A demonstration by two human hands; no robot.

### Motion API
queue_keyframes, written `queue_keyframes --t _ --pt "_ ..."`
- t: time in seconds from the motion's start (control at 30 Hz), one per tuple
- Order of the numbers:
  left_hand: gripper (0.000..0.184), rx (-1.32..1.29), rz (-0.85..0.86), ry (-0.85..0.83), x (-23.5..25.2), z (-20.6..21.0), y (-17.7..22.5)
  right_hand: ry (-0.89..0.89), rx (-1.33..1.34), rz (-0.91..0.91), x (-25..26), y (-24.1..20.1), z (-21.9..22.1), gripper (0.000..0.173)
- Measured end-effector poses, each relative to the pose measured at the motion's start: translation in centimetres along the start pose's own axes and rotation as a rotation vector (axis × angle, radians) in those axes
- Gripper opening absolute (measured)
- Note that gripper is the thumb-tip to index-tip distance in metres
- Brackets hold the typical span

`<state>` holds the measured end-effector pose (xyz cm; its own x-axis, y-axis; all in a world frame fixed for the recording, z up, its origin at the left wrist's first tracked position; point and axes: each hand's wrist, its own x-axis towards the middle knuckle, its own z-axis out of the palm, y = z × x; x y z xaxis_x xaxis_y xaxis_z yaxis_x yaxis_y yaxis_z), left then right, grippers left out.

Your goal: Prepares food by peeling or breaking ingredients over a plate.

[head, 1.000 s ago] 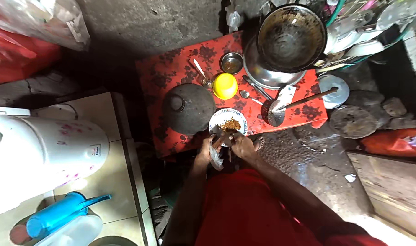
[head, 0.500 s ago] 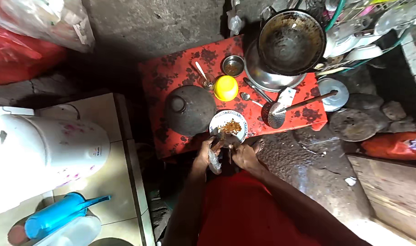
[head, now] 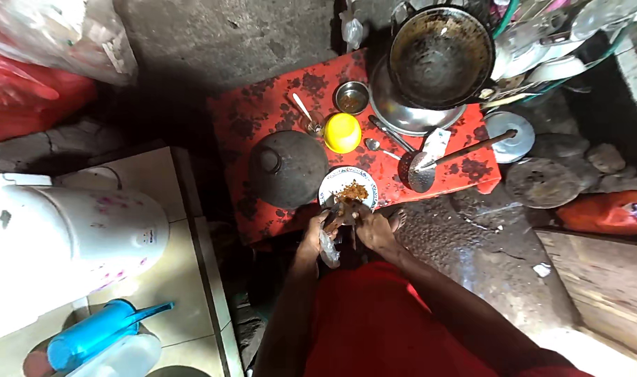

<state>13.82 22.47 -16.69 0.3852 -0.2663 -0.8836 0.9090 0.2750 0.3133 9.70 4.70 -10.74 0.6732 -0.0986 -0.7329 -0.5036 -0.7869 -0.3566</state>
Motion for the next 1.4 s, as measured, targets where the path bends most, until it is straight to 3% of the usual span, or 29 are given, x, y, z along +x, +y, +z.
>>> queue_keyframes --t 0.1,0.27,0.4,0.6,0.73,0.9,1.07,1.23,1.33,1.4 --pt "0.034 -0.013 0.014 0.002 0.1 -0.2 0.4 -0.012 -0.006 -0.041 -2.1 -0.1 0.2 0.048" --pt "0.035 -0.032 -0.006 -0.04 -0.5 0.6 0.2 -0.017 0.012 0.063 1.7 1.1 -0.1 0.048" --pt "0.035 -0.023 0.006 -0.036 0.0 0.2 0.7 0.0 0.087 -0.037 -1.7 0.6 -0.7 0.048" --pt "0.034 0.019 -0.012 -0.015 0.6 -0.1 -0.3 -0.007 0.027 0.056 1.9 0.6 0.0 0.046" --pt "0.032 -0.008 -0.001 0.008 0.8 0.1 0.1 -0.015 0.044 -0.05 -1.9 0.4 -0.8 0.048" --pt "0.033 -0.005 -0.032 0.004 0.4 0.6 -0.1 -0.038 0.029 0.011 1.9 -0.1 -0.1 0.047" --pt "0.036 -0.046 -0.015 -0.03 0.5 0.5 0.6 -0.013 0.032 -0.103 -1.8 0.2 -0.1 0.049" --pt "0.038 -0.018 0.014 -0.074 0.0 0.5 0.2 -0.018 0.016 0.008 1.9 1.6 -0.3 0.049" --pt "0.04 0.042 0.081 -0.12 -0.3 0.7 0.5 0.043 0.041 -0.131 -2.3 1.4 -0.4 0.037" --pt "0.04 0.117 0.103 -0.136 0.0 1.6 0.2 0.012 0.088 -0.124 -2.7 1.7 -0.2 0.035"
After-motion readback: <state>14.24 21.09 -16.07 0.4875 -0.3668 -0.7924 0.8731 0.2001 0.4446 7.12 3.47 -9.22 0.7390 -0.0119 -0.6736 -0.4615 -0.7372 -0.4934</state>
